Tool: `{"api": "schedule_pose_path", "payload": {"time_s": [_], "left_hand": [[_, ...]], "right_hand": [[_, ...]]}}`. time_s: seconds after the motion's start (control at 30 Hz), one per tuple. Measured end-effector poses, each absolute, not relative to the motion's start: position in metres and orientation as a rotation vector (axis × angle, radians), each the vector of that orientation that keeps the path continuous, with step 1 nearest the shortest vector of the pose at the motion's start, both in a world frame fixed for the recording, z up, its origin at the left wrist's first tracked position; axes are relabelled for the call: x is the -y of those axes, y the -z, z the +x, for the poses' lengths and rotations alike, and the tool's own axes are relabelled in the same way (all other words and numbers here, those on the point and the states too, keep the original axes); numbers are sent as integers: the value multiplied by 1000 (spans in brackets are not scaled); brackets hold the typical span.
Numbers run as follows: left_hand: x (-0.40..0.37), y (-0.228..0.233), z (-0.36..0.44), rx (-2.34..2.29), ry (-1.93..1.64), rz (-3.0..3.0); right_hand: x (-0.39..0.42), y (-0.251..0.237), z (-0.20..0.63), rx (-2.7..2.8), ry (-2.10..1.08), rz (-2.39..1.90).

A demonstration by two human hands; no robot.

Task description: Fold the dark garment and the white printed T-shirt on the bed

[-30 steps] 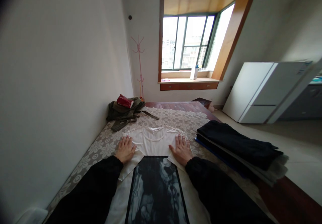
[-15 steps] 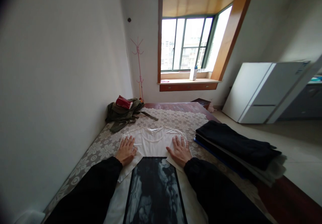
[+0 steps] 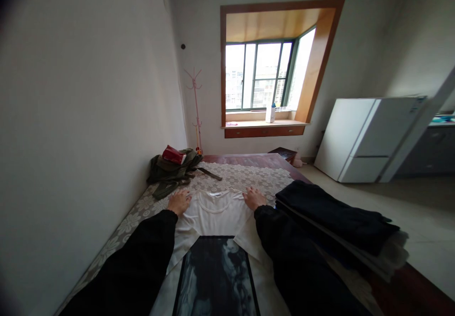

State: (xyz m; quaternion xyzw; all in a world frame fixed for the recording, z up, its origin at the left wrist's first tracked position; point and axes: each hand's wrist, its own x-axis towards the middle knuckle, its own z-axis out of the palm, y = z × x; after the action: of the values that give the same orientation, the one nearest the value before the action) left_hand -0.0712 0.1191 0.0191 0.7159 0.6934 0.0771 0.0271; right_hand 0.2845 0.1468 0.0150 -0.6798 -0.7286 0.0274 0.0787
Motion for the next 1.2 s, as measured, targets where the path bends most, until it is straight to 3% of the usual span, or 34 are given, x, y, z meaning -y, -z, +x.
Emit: {"api": "schedule_pose_path", "payload": {"time_s": [0.37, 0.77, 1.2], "left_hand": [[-157, -7, -82, -2106, -246, 2232], [-186, -15, -98, -1988, -194, 2254], [-188, -10, -124, -1836, -318, 2230]], "right_hand": [[-174, 13, 294, 2241, -111, -1884], [-196, 4, 316, 2246, -225, -1984], [-200, -6, 311, 2356, -319, -1797]]}}
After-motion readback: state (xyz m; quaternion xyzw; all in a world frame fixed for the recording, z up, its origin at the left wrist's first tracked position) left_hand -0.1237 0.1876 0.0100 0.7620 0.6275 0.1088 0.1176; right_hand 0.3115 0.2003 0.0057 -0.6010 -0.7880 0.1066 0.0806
